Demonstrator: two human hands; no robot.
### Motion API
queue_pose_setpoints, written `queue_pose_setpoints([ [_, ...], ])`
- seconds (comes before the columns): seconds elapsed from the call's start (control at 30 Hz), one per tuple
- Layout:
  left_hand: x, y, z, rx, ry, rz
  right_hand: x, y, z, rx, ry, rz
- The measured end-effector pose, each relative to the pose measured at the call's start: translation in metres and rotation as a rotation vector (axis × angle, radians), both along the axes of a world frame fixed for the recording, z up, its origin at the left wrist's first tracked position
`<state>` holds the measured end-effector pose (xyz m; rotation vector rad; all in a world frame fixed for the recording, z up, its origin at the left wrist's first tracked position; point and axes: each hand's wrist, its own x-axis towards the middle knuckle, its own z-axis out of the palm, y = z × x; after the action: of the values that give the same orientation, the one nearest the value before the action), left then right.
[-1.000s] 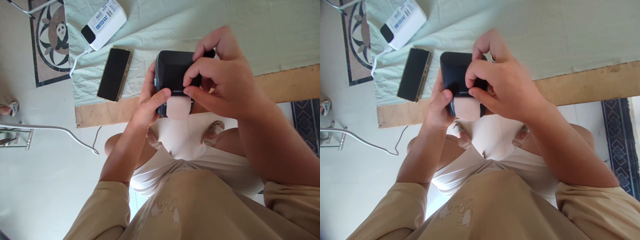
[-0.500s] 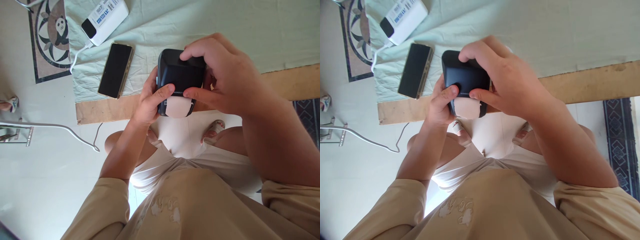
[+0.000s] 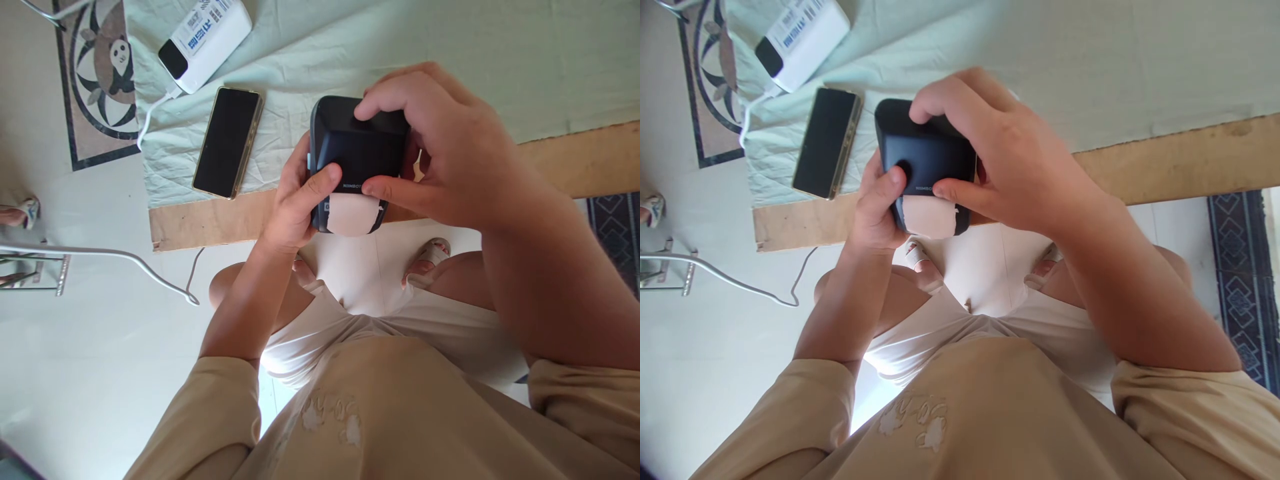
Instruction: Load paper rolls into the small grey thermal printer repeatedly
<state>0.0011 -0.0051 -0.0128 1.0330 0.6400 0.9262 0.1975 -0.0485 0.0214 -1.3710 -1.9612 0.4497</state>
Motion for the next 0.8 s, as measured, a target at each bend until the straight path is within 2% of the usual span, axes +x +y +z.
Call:
queue_pose_setpoints([
  [0.07, 0.004, -0.002, 0.002, -0.059, -0.036, 0.028, 0.000, 0.001, 0.000, 0.011, 0.009, 0.007],
  [0.2, 0.004, 0.004, -0.001, -0.183, -0.047, -0.024, 0.001, 0.003, -0.001, 0.006, 0.024, 0.001],
  [0.5, 0.001, 0.009, -0.003, -0.119, -0.049, 0.073, 0.003, 0.001, -0.005, 0.008, -0.049, 0.009],
  [0.63, 0.002, 0.012, -0.004, -0.187, -0.018, 0.037, 0.006, 0.002, -0.007, 0.130, -0.042, 0.003],
  [0.73, 0.005, 0.010, -0.002, -0.196, -0.038, 0.042, 0.005, -0.001, -0.004, 0.208, -0.005, -0.075],
  [0.8, 0.006, 0.006, -0.001, -0.158, -0.026, 0.052, 0.003, -0.005, 0.000, 0.233, 0.073, -0.215],
])
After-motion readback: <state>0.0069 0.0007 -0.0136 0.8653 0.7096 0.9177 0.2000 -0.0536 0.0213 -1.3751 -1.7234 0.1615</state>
